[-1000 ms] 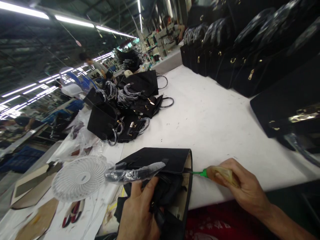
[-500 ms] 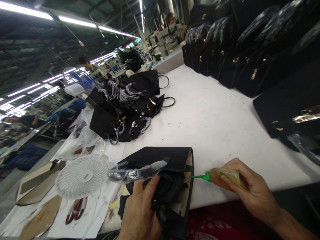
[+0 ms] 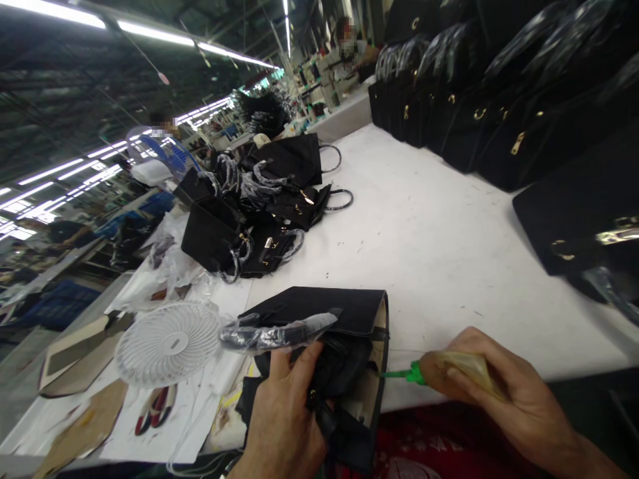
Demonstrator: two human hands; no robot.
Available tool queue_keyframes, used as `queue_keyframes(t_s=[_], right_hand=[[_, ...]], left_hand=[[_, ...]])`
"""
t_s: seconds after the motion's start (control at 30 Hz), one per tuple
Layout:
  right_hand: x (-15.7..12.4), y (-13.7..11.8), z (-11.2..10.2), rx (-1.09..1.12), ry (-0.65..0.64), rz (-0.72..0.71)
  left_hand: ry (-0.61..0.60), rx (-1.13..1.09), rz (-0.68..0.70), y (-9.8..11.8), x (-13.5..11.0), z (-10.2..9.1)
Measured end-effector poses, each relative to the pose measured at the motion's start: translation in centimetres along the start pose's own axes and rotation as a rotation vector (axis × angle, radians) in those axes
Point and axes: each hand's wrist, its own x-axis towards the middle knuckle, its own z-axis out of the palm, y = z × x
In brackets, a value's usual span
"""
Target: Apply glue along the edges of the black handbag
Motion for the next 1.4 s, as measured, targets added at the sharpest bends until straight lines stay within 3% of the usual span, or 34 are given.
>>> queue_keyframes(t_s=[0.27, 0.6, 0.8, 1.03, 1.4], right_hand=[[-0.3, -0.9, -0.1, -0.001, 0.002, -0.063], [-0.3, -1.6, -0.3, 0.016, -0.025, -0.038], [0.3, -1.7, -0.4, -0.055, 0.123, 0.010], [-0.6, -3.1, -0.6, 0.153, -0.070, -0.042], [-1.2, -3.8, -0.4, 0.138, -0.086, -0.106]], left_hand=[[0.026, -0.009, -0.031, 0.9, 0.1, -0.1], [0.080, 0.022, 0.042, 0.9, 0.4, -0.2], [0.077, 0.039, 0.087, 1.2, 0.9, -0.4], [0.116, 0.071, 0.100, 1.1, 0.8, 0.0], [0.082, 0.039, 0.121, 0.8, 0.0, -0.1]])
